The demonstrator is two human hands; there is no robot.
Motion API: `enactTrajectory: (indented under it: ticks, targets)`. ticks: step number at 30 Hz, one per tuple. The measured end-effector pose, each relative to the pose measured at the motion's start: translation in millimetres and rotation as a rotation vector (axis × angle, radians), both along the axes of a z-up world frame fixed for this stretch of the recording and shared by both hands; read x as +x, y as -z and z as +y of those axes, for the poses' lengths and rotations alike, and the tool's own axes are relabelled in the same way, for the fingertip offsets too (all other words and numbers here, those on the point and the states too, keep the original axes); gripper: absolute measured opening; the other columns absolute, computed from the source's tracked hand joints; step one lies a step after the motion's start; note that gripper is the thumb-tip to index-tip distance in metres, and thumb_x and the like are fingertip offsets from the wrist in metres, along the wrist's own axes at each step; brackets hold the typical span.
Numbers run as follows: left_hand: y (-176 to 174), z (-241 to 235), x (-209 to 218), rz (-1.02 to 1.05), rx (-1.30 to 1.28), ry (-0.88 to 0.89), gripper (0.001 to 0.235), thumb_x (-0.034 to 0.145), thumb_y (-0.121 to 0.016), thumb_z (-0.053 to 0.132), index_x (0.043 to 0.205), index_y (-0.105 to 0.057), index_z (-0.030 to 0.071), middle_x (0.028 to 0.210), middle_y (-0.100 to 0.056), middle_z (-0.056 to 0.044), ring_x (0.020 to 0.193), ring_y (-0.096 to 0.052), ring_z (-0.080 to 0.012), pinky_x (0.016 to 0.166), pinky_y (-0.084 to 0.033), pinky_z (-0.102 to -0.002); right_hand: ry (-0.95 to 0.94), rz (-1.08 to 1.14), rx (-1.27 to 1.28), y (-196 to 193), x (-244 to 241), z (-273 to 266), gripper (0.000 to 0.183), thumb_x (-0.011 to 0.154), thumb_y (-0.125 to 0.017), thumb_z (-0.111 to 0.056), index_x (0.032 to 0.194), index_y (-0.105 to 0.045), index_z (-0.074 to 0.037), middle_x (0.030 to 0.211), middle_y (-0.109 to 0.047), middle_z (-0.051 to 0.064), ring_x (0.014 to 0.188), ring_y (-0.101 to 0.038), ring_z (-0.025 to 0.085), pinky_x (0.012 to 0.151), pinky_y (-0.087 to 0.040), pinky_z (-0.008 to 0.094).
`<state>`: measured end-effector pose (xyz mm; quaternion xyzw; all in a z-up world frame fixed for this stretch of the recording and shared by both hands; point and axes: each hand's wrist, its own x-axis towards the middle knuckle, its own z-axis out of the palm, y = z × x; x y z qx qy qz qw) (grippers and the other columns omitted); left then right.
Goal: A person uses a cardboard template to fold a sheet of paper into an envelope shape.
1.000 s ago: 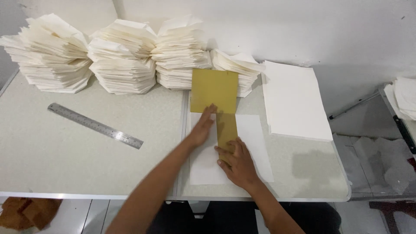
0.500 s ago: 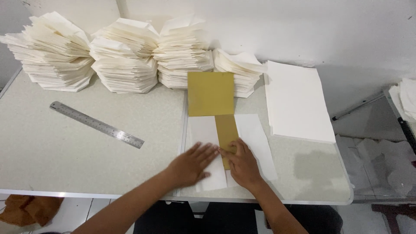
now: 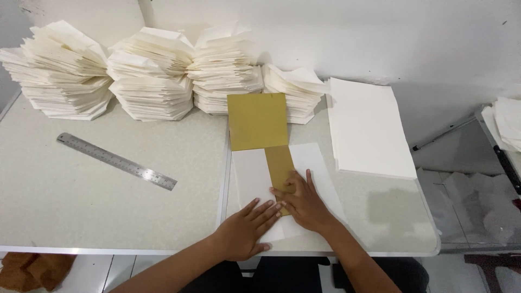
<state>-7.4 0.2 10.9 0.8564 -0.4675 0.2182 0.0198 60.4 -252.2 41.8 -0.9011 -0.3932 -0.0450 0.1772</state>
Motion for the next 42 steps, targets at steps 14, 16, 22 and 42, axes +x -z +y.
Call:
enactTrajectory:
  ticks: [14,16,22,42]
  targets:
    - [-64.4,-10.9,-9.5,1.117,0.0,0.399,0.069,0.106,-0.021,0.04,0.159,-0.01,-0.003,0.167,-0.012,-0.024,0.156,-0.006,-0.0349,0.125,0.004,-0.047,0.156,0.042,-0.165,4.0,-12.2,11.7,0.047,0.107,-0.032,-0.027,0.153,-0.044,-0.029,0.162,-0.019,0.03,0.153,-0.005,0.048,0.12,0.001,0.063]
    - [-72.0,-4.5,-4.4,1.229,-0.052,0.416,0.068,0.106,-0.02,0.041,0.159,-0.015,-0.002,0.166,-0.019,-0.022,0.157,-0.01,-0.0325,0.125,0.002,-0.046,0.163,0.033,-0.171,4.8,-13.8,13.3,0.047,0.107,-0.032,-0.026,0.153,-0.043,-0.028,0.162,-0.019,0.029,0.153,-0.007,0.047,0.12,0.0,0.063]
    - [-48.4,15.3,31.7,1.423,-0.802,0.194,0.034,0.102,-0.047,0.022,0.127,-0.069,0.013,0.131,-0.07,-0.006,0.123,-0.064,-0.0218,0.107,-0.048,-0.041,0.202,0.087,-0.145,-2.0,-18.3,27.9,0.049,0.107,-0.036,-0.025,0.156,-0.04,-0.026,0.163,-0.015,0.031,0.153,-0.005,0.048,0.123,-0.003,0.058]
    - [-84.6,-9.1,63.5,0.749,0.322,-0.579,0.071,0.109,-0.015,0.049,0.163,-0.008,0.005,0.17,-0.005,-0.022,0.157,-0.003,-0.04,0.126,0.0,-0.053,0.239,0.267,-0.131,-24.2,-10.8,17.4,0.058,0.1,-0.035,-0.005,0.154,-0.044,-0.025,0.155,-0.042,0.014,0.15,-0.031,0.037,0.116,-0.029,0.054]
